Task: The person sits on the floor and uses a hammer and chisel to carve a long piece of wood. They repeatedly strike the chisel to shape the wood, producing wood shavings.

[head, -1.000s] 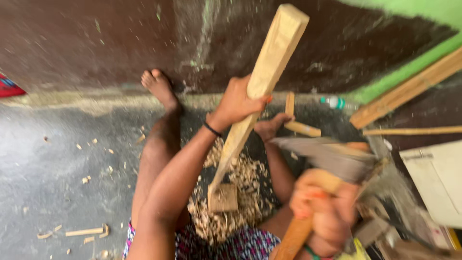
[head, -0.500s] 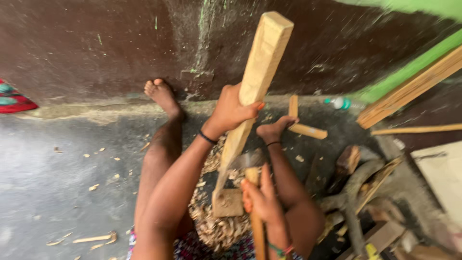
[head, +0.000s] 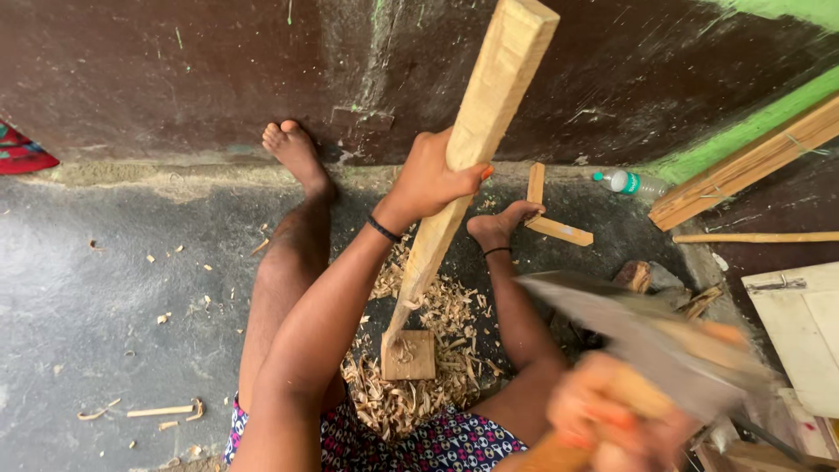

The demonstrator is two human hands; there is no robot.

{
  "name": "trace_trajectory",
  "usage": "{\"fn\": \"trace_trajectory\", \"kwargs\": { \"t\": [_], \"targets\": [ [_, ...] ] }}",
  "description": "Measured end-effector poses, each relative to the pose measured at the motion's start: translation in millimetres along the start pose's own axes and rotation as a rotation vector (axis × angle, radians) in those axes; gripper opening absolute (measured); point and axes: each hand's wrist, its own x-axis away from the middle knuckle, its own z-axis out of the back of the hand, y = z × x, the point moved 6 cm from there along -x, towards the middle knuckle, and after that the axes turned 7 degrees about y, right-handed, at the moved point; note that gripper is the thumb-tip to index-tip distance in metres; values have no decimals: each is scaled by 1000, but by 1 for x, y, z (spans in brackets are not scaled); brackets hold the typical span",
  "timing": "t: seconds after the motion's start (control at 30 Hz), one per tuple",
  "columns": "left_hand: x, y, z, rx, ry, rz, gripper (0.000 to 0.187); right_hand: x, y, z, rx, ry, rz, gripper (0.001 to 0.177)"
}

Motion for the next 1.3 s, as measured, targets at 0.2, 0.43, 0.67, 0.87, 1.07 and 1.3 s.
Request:
{"fn": "trace_trajectory", "kwargs": {
  "t": [0.2,0.43,0.67,0.87,1.07,1.3],
  "targets": [
    [11,-4,-7,-26,40,-54,40,-53,150,-50,387,-49,-284,56],
    [-6,-28,3,-95,46,-69,37,-38,133,-30,226,36,-296,36],
    [-6,-18,4,99,14,98,34,-2,-38,-13,25,24,346,23],
    [-4,-10,1,44,17,51,31,-26,61,-4,-305,-160,-306,16],
    [-13,-12,8,-11,71,-19,33,-61,121,-50,124,0,-252,75],
    [-14,-13,11,25,70,33,37,-44,44,-38,157,30,-48,38]
  ]
}}
